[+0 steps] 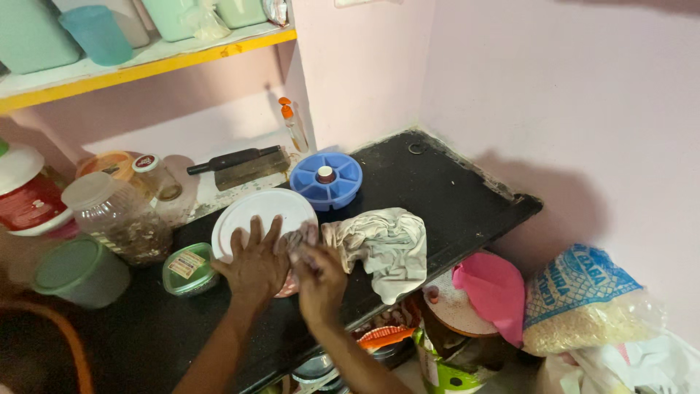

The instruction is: The person wipes the lid of a white plastic container with a cloth on a kitchen counter. They then place the container on a shelf and continue wiping other containers and lids with the cloth.

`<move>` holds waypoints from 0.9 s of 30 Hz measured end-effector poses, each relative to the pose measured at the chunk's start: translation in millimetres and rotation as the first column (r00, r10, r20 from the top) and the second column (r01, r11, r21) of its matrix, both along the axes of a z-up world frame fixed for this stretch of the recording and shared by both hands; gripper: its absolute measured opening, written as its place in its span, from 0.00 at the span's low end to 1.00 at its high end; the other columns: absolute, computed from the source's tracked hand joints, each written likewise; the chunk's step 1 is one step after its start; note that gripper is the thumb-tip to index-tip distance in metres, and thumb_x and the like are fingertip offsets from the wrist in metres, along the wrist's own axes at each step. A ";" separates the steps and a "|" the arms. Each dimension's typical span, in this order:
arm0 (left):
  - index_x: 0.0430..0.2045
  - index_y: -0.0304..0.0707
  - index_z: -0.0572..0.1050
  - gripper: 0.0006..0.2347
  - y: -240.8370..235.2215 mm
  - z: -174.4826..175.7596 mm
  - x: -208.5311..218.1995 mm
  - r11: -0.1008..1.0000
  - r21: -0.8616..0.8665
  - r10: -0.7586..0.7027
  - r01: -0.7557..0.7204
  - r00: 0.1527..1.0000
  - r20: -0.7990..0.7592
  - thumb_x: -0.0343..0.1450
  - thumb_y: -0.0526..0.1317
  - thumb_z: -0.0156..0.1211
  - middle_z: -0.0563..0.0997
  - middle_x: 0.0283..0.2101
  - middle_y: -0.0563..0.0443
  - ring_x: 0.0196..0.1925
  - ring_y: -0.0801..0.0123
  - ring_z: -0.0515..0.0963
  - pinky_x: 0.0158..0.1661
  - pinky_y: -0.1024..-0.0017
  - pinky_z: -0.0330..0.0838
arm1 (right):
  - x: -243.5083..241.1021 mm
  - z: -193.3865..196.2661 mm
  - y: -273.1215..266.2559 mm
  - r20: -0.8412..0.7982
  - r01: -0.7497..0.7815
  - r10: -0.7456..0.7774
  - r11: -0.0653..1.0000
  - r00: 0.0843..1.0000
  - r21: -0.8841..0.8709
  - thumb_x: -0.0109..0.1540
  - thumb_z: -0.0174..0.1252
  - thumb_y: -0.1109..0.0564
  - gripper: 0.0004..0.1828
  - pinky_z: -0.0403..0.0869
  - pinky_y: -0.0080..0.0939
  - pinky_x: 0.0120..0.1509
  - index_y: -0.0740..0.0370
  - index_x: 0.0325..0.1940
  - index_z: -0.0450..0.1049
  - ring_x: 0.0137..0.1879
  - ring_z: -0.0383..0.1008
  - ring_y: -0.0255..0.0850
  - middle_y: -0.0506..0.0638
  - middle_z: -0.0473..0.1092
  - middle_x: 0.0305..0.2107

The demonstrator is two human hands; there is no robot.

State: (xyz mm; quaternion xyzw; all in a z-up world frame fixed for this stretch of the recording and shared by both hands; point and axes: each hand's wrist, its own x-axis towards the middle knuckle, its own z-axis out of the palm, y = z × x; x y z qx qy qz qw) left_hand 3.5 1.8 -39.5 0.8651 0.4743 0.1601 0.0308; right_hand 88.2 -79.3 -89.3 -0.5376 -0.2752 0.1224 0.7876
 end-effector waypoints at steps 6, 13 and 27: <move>0.70 0.64 0.58 0.27 4.3 -4.2 -12.9 0.999 -0.025 -0.024 0.024 0.999 -0.022 0.73 0.59 0.36 0.56 0.75 0.48 0.72 0.36 0.54 0.53 0.16 0.45 | 39.0 24.5 32.5 -0.318 -0.158 0.168 0.986 0.933 0.058 0.57 0.64 0.65 0.13 0.80 0.38 0.46 0.66 0.46 0.82 0.45 0.80 0.40 0.53 0.76 0.46; 0.70 0.63 0.57 0.26 7.5 -2.3 -17.8 0.999 -0.048 -0.024 0.020 0.997 -0.072 0.73 0.57 0.35 0.55 0.75 0.46 0.72 0.38 0.54 0.57 0.20 0.46 | -27.7 3.5 1.0 -0.127 -0.026 0.033 0.998 0.991 0.062 0.60 0.66 0.62 0.13 0.74 0.39 0.39 0.63 0.48 0.83 0.38 0.75 0.42 0.52 0.76 0.46; 0.72 0.64 0.54 0.39 -1.8 69.5 -23.2 0.941 -0.334 -0.174 0.057 0.927 -0.333 0.66 0.75 0.41 0.53 0.76 0.47 0.70 0.33 0.57 0.66 0.40 0.58 | 43.8 -2.3 41.6 -0.542 -0.166 0.208 0.978 0.814 0.126 0.56 0.68 0.60 0.16 0.76 0.39 0.51 0.69 0.47 0.81 0.45 0.78 0.43 0.55 0.79 0.40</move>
